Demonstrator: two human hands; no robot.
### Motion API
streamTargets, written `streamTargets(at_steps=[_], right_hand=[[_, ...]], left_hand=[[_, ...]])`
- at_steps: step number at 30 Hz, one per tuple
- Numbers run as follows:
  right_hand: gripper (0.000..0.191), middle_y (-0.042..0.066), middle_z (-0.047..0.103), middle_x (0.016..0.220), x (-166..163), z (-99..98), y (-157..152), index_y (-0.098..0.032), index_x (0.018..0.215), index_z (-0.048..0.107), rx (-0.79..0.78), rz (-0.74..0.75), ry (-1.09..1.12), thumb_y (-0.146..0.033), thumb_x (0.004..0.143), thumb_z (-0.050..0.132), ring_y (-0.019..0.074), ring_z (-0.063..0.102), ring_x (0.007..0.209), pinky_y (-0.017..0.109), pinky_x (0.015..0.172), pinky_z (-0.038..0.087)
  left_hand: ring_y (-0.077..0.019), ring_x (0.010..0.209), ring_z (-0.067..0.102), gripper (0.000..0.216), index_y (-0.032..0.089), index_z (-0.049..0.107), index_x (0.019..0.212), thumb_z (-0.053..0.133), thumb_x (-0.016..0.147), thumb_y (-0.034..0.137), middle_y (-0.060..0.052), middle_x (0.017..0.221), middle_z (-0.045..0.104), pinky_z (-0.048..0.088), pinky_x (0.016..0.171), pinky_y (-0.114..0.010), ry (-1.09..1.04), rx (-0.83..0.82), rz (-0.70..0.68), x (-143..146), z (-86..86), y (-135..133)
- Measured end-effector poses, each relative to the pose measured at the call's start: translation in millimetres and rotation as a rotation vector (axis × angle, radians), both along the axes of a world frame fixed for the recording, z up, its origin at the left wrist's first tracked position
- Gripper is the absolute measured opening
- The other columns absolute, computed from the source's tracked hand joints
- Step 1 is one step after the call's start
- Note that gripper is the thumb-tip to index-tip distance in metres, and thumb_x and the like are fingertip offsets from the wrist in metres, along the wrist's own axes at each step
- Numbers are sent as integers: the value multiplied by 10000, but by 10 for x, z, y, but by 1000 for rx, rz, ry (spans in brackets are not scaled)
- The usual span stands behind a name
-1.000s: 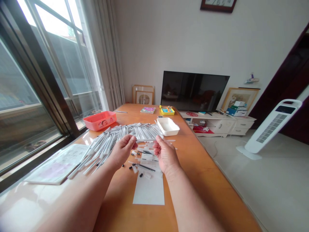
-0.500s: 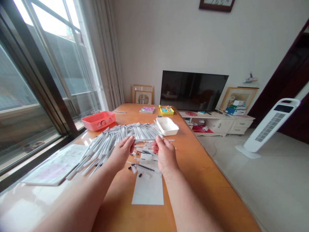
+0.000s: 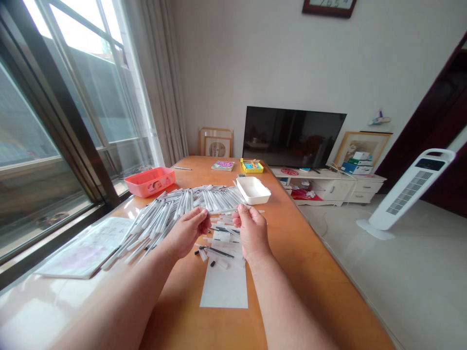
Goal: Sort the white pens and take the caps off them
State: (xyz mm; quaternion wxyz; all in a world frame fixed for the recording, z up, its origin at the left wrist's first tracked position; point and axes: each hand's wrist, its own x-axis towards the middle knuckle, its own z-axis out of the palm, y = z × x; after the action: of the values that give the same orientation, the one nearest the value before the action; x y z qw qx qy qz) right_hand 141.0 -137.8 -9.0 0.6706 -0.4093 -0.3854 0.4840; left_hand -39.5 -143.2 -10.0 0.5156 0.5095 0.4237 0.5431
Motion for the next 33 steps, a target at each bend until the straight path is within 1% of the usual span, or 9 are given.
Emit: streamTargets(at_steps=[6,12,15,18,21,24,27,30,33], right_hand=[[381,37,694,772,-9,33,-26,-178,934,728,32,43,-19,-534,801,748,125,573,657,259,642,475],[384,37,685,769,12,31,-7,-179,933,730,17,7,-29,-539,799,750,125,556,651,263,636,468],[390,41,684,769,14,29,-4,-179,931,732,16,7,-27,-542,792,755,130,558,655,270,640,471],[399,43,684,768,10,28,-1,-180,926,732,17,21,-30,-552,784,757,137,563,659,275,635,474],[391,41,683,767,13,23,7,-182,927,732,23,15,-27,-548,789,754,134,557,653,274,636,472],[381,37,678,761,20,18,8,-179,920,730,22,4,-19,-537,793,756,125,548,643,270,637,467],[388,34,678,762,19,23,-5,-182,920,729,15,17,-25,-546,788,757,123,549,644,266,637,467],[401,30,681,759,12,35,-13,-188,917,728,12,28,-39,-564,780,755,125,554,643,266,630,468],[404,29,683,753,13,47,-7,-186,910,728,9,13,-43,-565,773,758,125,553,632,270,628,471]], left_hand=[[-102,472,355,489,207,448,612,526,911,586,34,509,427,311,510,-261,131,-42,51,4,25,-9],[-128,584,495,437,194,561,743,561,886,608,-14,669,584,389,566,-253,66,-50,36,2,36,-28],[-113,552,460,422,199,522,697,583,890,569,13,616,530,376,560,-246,77,-20,12,10,36,-30],[-103,474,369,519,205,464,618,503,912,631,33,514,429,313,507,-252,136,-37,42,9,31,-27],[-114,491,411,535,203,515,654,472,902,675,10,550,495,330,506,-257,127,-74,79,1,26,-23],[-125,564,494,417,202,569,752,572,877,600,-10,669,590,392,552,-255,49,-83,52,2,33,-24],[-114,544,474,374,204,523,694,614,867,522,11,619,547,382,547,-248,49,-54,39,10,44,-32],[-107,472,403,475,206,483,620,548,887,593,21,523,472,331,503,-256,132,-68,79,15,46,-37],[-121,493,448,487,199,557,680,531,875,645,-6,568,544,354,512,-261,122,-112,76,17,44,-38]])
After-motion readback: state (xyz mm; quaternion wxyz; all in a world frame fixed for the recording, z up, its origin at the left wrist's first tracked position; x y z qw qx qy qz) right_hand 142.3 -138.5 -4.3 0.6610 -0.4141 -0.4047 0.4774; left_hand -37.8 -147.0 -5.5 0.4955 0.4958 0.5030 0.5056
